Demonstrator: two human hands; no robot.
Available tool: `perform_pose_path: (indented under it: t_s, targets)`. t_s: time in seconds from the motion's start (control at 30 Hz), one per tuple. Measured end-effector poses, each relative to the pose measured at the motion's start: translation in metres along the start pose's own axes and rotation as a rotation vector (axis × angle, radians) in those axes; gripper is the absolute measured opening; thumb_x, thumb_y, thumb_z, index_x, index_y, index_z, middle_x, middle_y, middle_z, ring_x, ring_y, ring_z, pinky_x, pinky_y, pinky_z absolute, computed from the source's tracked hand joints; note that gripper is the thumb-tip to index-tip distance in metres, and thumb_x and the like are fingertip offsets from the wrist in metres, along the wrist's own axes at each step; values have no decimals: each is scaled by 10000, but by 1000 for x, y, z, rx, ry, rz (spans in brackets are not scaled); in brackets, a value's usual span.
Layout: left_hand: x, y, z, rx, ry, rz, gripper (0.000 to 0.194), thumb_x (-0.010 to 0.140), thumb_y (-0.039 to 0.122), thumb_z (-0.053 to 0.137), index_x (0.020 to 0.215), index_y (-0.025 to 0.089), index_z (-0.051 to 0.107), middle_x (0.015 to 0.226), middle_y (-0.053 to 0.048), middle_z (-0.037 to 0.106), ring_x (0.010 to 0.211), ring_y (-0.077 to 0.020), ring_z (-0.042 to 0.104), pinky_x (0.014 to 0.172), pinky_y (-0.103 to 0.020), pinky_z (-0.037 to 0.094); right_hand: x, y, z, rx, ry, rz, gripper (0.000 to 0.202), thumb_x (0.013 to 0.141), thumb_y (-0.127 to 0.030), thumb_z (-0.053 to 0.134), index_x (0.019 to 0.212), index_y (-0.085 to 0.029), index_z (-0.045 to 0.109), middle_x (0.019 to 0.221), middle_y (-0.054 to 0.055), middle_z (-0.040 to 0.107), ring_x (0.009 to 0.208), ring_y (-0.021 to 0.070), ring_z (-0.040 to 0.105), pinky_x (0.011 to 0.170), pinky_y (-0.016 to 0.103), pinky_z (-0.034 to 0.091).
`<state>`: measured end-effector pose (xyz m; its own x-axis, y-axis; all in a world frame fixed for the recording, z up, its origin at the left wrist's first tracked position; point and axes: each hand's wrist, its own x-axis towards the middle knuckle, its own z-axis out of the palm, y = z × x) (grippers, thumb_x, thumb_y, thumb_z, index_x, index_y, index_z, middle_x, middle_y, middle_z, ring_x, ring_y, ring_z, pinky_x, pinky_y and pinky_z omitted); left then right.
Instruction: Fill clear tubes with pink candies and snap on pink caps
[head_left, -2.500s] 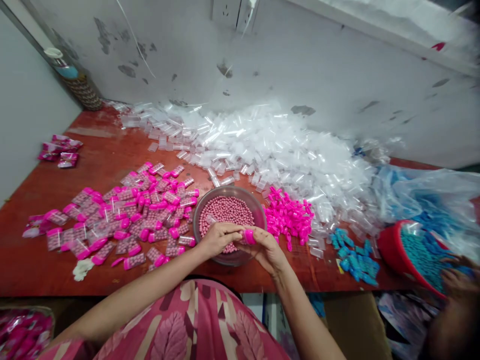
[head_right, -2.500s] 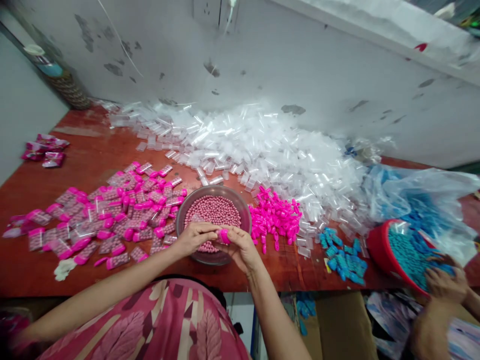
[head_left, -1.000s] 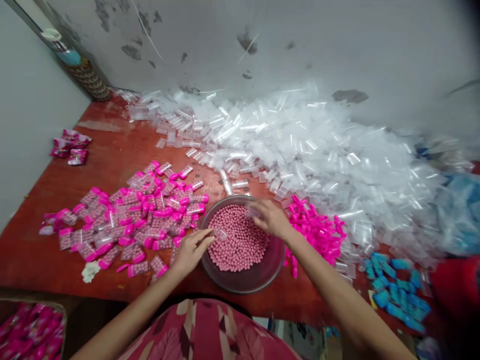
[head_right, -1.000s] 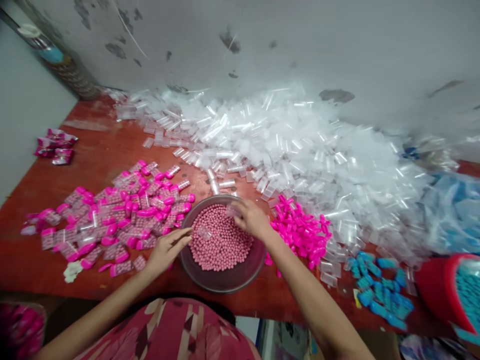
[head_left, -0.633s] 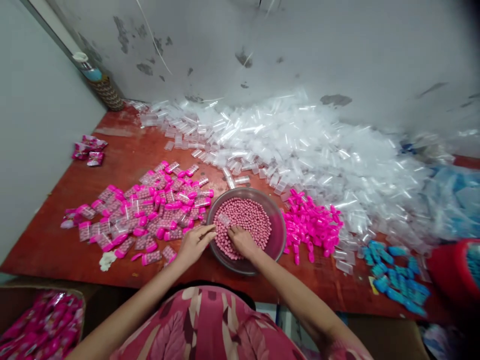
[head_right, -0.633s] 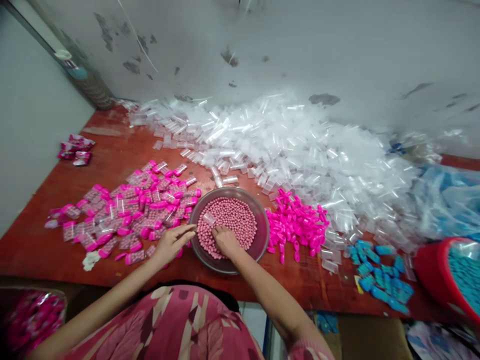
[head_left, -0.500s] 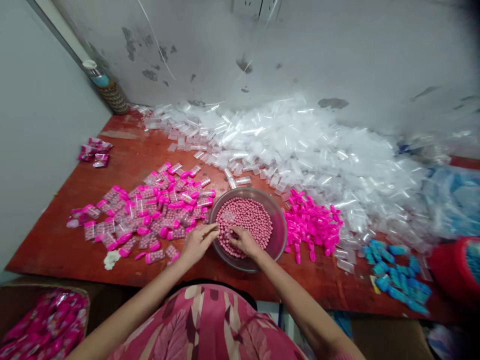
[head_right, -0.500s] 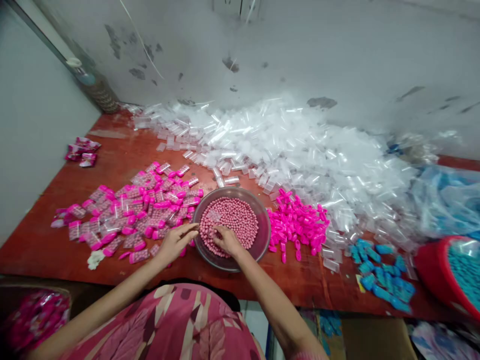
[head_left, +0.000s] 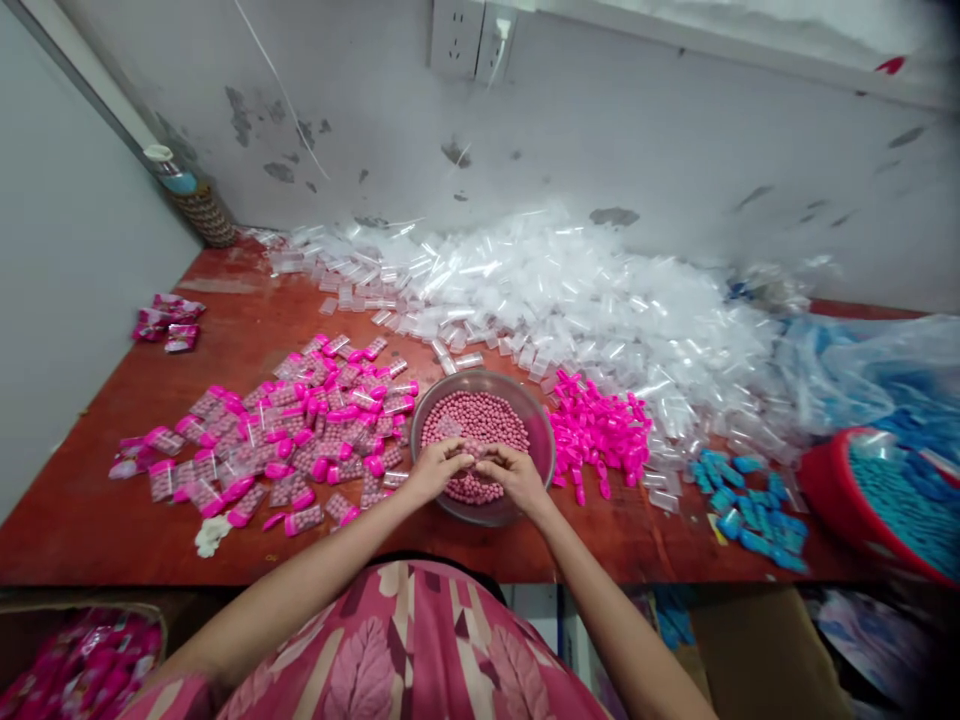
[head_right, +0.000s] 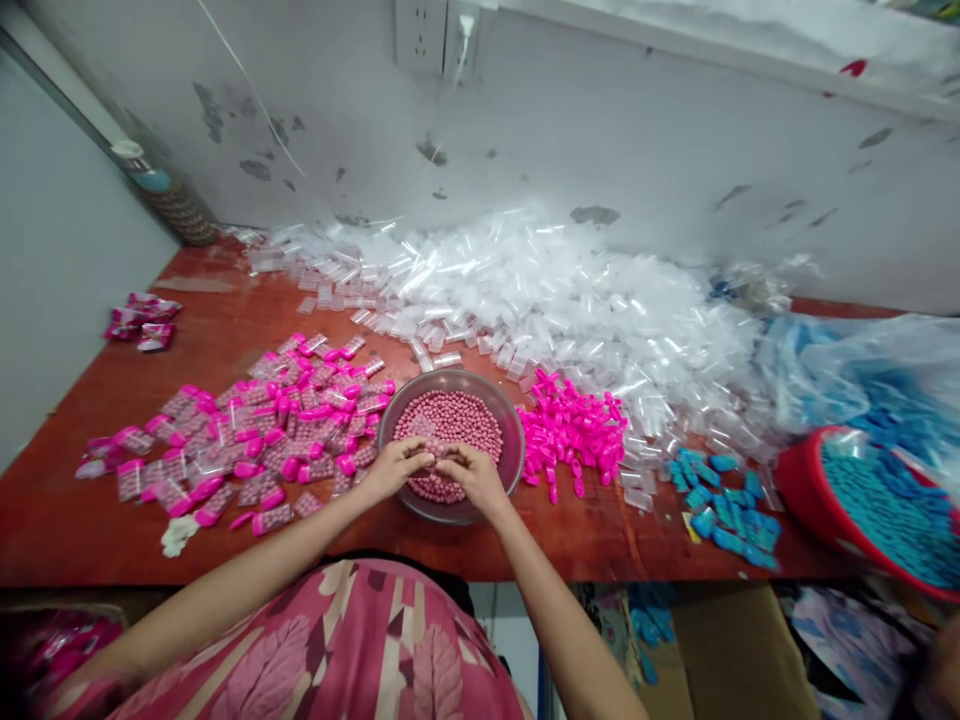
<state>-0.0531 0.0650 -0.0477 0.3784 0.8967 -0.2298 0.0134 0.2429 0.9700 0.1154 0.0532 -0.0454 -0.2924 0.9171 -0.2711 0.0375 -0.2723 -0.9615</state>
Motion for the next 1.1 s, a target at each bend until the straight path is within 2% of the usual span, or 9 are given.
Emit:
perform_pose_path:
  t_s: [0.1, 0.17, 0.3, 0.47, 0.57, 0.73, 0.83, 0.93, 1.1]
  targets:
    - [1, 1, -2, -38, -64, -22, 287, 704, 305, 553, 900, 103, 612, 681, -3, 575, 608, -109, 508, 585, -212, 400, -5, -14, -9, -328, 56, -221, 380, 736, -269, 574, 1106, -228, 497, 1000, 49, 582, 841, 147, 570, 758, 304, 465]
    - [1, 2, -4, -26, -111, -21, 303, 701, 322, 558, 897, 99, 621, 650, -1, 566, 589, -107, 496, 570, -209, 389, -7, -23, -12, -499, -6, -375, 349, 770, -246, 535, 1117, -234, 495, 1055, 59, 554, 925, 153, 535, 823, 313, 427]
    - [2, 5, -6, 30, -227, -16, 326, 716, 337, 538, 915, 95, 627, 661, -11, 592, 595, -119, 515, 578, -216, 398, -11, -28, -10, -682, -47, -527, 223, 804, -230, 490, 1019, -206, 545, 943, 63, 585, 922, 148, 520, 817, 293, 409]
    - [0, 6, -10, 216, -249, 2, 341, 702, 331, 552, 984, 156, 631, 914, -45, 662, 869, -206, 571, 784, -290, 417, -19, -16, -4, -760, -29, -394, 118, 760, -265, 550, 841, -179, 559, 769, 27, 592, 728, 125, 541, 673, 236, 422]
    - [0, 6, -11, 287, -297, -35, 338, 697, 339, 560, 988, 184, 636, 967, -44, 661, 913, -222, 577, 820, -312, 417, -25, -3, 0, -584, -19, -218, 160, 719, -316, 589, 782, -181, 534, 634, -26, 565, 581, 97, 532, 552, 197, 414]
    - [4, -4, -10, 200, -59, -169, 424, 610, 378, 639, 956, 134, 643, 956, -75, 663, 881, -245, 593, 797, -353, 452, -38, 19, -5, -296, 258, -56, 259, 720, -390, 557, 870, -181, 525, 614, -33, 567, 510, 100, 540, 490, 204, 425]
    - [7, -12, -6, 15, 28, -256, 519, 562, 411, 672, 979, 106, 619, 946, -89, 661, 864, -238, 599, 776, -357, 473, -48, 31, -32, -478, 511, -133, 302, 708, -388, 567, 938, -191, 556, 841, 30, 613, 716, 132, 572, 641, 234, 444]
    - [6, -15, 1, -132, 32, -316, 497, 569, 405, 675, 965, 111, 614, 936, -85, 658, 839, -222, 604, 745, -340, 492, -56, 47, -78, -706, 820, 62, 313, 807, -383, 409, 993, -176, 551, 939, 60, 611, 830, 143, 563, 732, 248, 426]
    - [4, -8, 18, -219, -43, -379, 404, 607, 365, 665, 940, 142, 617, 899, -58, 662, 789, -190, 612, 729, -322, 496, -55, 81, -148, -904, 865, 408, 316, 813, -319, 398, 1004, -142, 577, 964, 111, 609, 881, 193, 558, 761, 292, 395]
